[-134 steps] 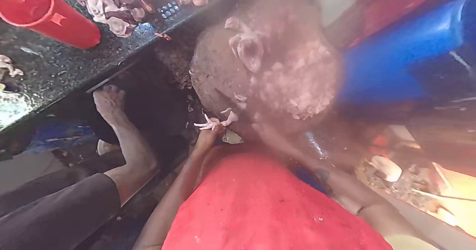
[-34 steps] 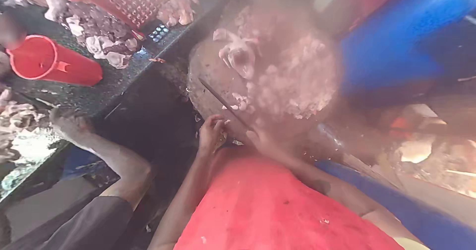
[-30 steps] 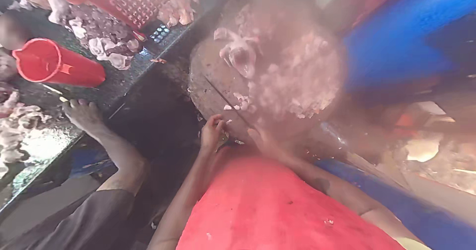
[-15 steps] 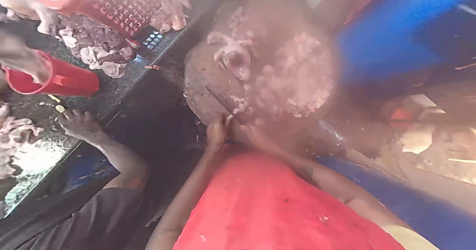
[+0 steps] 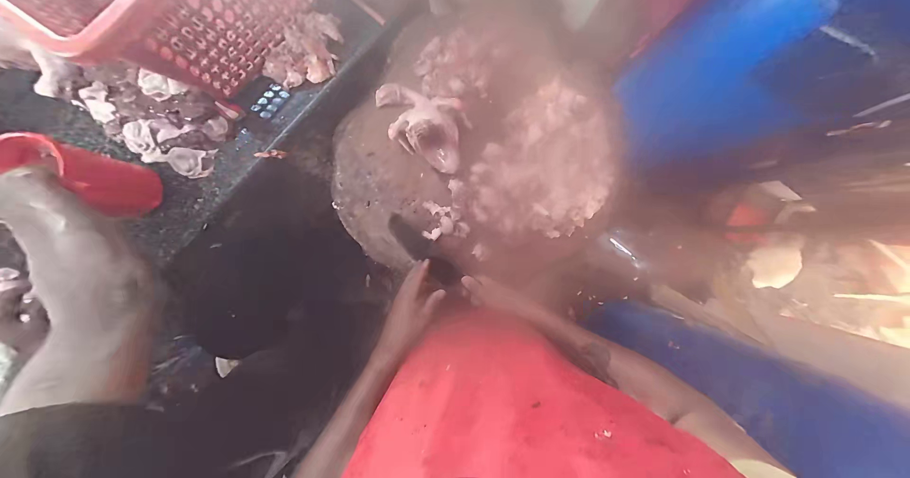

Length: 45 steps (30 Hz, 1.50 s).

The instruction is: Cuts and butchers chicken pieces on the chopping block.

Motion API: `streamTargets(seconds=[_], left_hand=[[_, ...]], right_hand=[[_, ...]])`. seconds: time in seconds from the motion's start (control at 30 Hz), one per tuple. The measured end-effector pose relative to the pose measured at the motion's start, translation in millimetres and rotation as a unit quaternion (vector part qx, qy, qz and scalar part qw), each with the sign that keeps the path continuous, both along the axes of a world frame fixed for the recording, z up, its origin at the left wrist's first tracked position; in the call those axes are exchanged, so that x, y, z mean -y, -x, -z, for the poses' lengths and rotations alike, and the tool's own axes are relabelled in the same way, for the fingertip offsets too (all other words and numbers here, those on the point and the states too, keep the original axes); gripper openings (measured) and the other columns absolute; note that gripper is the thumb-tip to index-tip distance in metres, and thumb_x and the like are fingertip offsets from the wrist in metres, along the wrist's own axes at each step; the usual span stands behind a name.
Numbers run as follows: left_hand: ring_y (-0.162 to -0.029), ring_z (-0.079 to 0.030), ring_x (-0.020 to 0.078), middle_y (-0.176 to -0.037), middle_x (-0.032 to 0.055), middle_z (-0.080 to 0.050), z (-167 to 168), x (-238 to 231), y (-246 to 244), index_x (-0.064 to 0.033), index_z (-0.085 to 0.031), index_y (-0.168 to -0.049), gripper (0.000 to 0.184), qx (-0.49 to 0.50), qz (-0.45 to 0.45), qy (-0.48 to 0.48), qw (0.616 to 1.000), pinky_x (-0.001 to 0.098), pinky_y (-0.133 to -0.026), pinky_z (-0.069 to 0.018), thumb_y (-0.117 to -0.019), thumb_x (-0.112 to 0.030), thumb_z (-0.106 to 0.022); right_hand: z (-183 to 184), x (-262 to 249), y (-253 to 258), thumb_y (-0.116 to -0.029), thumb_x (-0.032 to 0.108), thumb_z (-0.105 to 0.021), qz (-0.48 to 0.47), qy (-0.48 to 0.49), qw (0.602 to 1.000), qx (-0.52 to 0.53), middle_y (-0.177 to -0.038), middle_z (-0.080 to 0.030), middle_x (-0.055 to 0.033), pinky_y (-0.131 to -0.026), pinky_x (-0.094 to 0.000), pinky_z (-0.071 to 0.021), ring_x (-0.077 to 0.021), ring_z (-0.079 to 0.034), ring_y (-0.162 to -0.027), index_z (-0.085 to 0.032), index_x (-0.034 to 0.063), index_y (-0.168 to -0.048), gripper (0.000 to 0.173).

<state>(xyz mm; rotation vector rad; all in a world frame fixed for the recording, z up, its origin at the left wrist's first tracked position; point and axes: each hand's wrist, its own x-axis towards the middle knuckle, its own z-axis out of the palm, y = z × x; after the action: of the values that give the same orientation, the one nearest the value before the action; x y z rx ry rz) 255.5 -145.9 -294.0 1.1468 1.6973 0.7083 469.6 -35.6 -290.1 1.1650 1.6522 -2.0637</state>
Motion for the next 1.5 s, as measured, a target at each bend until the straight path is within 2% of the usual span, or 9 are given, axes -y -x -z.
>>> streamTargets(seconds=[0.27, 0.4, 0.6, 0.77, 0.9, 1.13, 1.27, 1.37, 1.5], left_hand=[[-0.156, -0.024, 0.0329, -0.170, 0.0219, -0.014, 8, -159, -84, -0.0135, -0.028, -0.163, 0.080, 0.013, 0.223, -0.050, 0.973, 0.0478, -0.124, -0.0304, -0.0986, -0.044, -0.064], [-0.147, -0.042, 0.0306, -0.164, 0.0197, -0.032, -13, -229, -84, -0.0140, -0.036, -0.161, 0.068, 0.028, 0.297, -0.054, 0.953, 0.0462, -0.116, -0.0419, -0.1020, -0.036, -0.062], [-0.113, -0.067, 0.0245, -0.127, 0.0172, -0.067, -59, -279, -22, -0.0006, -0.058, -0.137, 0.038, 0.056, -0.030, -0.151, 0.987, 0.0449, -0.100, -0.0541, -0.1102, -0.024, -0.044], [-0.125, -0.061, 0.0365, -0.142, 0.0227, -0.058, -38, -342, -55, -0.0057, -0.042, -0.153, 0.051, -0.043, 0.108, -0.016, 0.993, 0.0562, -0.106, -0.0488, -0.1109, -0.035, -0.044], [-0.131, -0.058, 0.0317, -0.143, 0.0182, -0.058, -29, -366, -90, -0.0073, -0.050, -0.149, 0.047, -0.108, 0.256, 0.001, 0.961, 0.0555, -0.112, -0.0447, -0.1103, -0.034, -0.044], [-0.126, -0.060, 0.0219, -0.137, 0.0150, -0.062, -62, -315, 49, -0.0004, -0.056, -0.138, 0.039, -0.040, -0.165, -0.134, 0.976, 0.0429, -0.108, -0.0484, -0.1100, -0.016, -0.035], [-0.130, -0.058, 0.0277, -0.142, 0.0128, -0.060, -36, -308, 102, -0.0118, -0.060, -0.141, 0.037, -0.160, -0.044, 0.009, 0.986, 0.0524, -0.109, -0.0478, -0.1075, -0.023, -0.049], [-0.105, -0.066, 0.0256, -0.121, 0.0179, -0.067, -40, -303, 84, -0.0031, -0.056, -0.142, 0.041, -0.120, -0.017, 0.126, 0.985, 0.0453, -0.095, -0.0533, -0.1071, -0.025, -0.052], [-0.047, -0.044, 0.0069, -0.059, -0.0035, -0.047, -36, -270, 64, -0.0026, -0.063, -0.102, 0.021, 0.204, -0.171, 0.118, 0.957, 0.0219, -0.046, -0.0421, -0.1053, -0.020, -0.052]], right_hand=[[-34, -73, -81, -0.1118, 0.048, -0.025, 0.218, -0.064, 0.969, 0.098, -0.075, -0.050, -0.0027, -0.055, -0.0325, -0.0459, -0.0141, -0.048, -0.056, -0.057, 0.0041, -0.117, 0.055], [-38, -92, -90, -0.1117, 0.048, -0.029, 0.296, -0.087, 0.947, 0.084, -0.079, -0.052, -0.0053, -0.055, -0.0343, -0.0495, -0.0162, -0.051, -0.058, -0.055, 0.0040, -0.125, 0.053], [-65, -53, -132, -0.1082, 0.038, -0.050, 0.061, -0.172, 0.979, 0.087, -0.105, -0.066, -0.0213, -0.090, -0.0546, -0.0516, -0.0328, -0.065, -0.095, -0.056, 0.0015, -0.133, 0.044], [-45, -64, -156, -0.1074, 0.045, -0.049, -0.152, -0.199, 0.962, 0.113, -0.118, -0.068, -0.0237, -0.095, -0.0666, -0.0488, -0.0430, -0.066, -0.113, -0.061, 0.0052, -0.130, 0.047], [-36, -104, -165, -0.1058, 0.044, -0.052, -0.140, -0.230, 0.961, 0.069, -0.116, -0.070, -0.0202, -0.098, -0.0640, -0.0488, -0.0390, -0.066, -0.112, -0.066, 0.0070, -0.125, 0.044], [-29, -103, -155, -0.1061, 0.043, -0.051, -0.003, -0.213, 0.971, 0.104, -0.115, -0.068, -0.0216, -0.098, -0.0598, -0.0508, -0.0380, -0.067, -0.110, -0.060, 0.0065, -0.135, 0.048], [-40, -98, -131, -0.1062, 0.047, -0.049, -0.122, -0.253, 0.957, 0.069, -0.108, -0.071, -0.0174, -0.092, -0.0597, -0.0536, -0.0363, -0.069, -0.104, -0.064, 0.0115, -0.127, 0.044], [-41, -93, -114, -0.1072, 0.041, -0.050, -0.214, -0.274, 0.935, 0.074, -0.113, -0.070, -0.0211, -0.090, -0.0638, -0.0530, -0.0422, -0.068, -0.106, -0.062, 0.0102, -0.131, 0.041], [-39, -87, -107, -0.1064, 0.045, -0.050, -0.198, -0.261, 0.940, 0.100, -0.111, -0.071, -0.0204, -0.091, -0.0620, -0.0525, -0.0400, -0.069, -0.105, -0.062, 0.0092, -0.131, 0.045]])
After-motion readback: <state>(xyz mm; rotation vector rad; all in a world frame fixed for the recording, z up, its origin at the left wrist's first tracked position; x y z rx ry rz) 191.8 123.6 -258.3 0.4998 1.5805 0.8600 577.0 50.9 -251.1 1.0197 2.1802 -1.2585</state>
